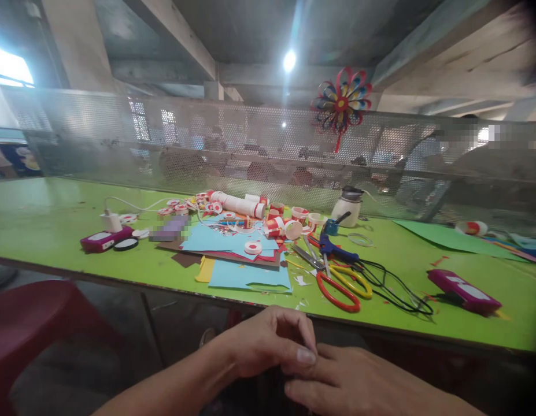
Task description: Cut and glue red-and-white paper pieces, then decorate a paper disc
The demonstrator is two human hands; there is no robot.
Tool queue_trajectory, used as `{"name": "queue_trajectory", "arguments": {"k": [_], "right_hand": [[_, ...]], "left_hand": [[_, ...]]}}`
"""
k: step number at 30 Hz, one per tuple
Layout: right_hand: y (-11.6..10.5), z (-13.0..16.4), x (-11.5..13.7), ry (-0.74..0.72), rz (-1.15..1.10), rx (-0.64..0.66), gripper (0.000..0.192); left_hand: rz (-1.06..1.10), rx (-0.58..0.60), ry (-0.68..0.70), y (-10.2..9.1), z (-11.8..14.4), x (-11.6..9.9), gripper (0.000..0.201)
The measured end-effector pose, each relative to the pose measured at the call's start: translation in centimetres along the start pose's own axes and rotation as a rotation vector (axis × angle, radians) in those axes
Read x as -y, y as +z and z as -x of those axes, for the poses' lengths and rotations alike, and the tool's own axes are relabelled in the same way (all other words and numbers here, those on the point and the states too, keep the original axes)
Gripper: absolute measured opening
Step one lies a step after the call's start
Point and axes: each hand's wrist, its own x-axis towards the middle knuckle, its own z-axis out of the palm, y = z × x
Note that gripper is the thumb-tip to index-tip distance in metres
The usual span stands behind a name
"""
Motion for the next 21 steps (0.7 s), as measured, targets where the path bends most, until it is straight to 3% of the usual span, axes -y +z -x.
{"name": "queue_trajectory", "arguments": {"k": [8, 10, 13, 15, 18, 21], "right_hand": [[-0.6, 1.1, -0.4, 0.023, -0.108, -0.035, 0.034], [-1.0, 1.7, -0.6, 0.09, -0.158, -0.056, 0.039], [-1.2, 2.6, -2.2, 0.259, -0.182, -0.158, 0.034], [-1.2, 3.2, -4.3, 0.415, -0.121, -0.358, 0.023], [-1.2, 4.2, -8.2, 0.62, -0.035, -0.64, 0.045], [-1.2, 5.3, -11.9, 0.752, -0.009, -0.812, 0.038]], "left_hand": [[-0.054, 0.071, 0.009, -1.4, 0.5, 1.1, 0.033], [-0.18, 0.095, -0.018, -1.8, 1.0, 0.0, 0.037], [-0.434, 0.091, -0.024, -2.8, 1.7, -3.7, 0.037], [-0.682, -0.035, 0.023, -4.3, 1.8, -7.0, 0.031], [-0.939, -0.25, 0.123, -7.8, 1.0, -11.5, 0.033], [-1.277, -0.606, 0.218, -11.8, -0.5, -14.2, 0.03]]}}
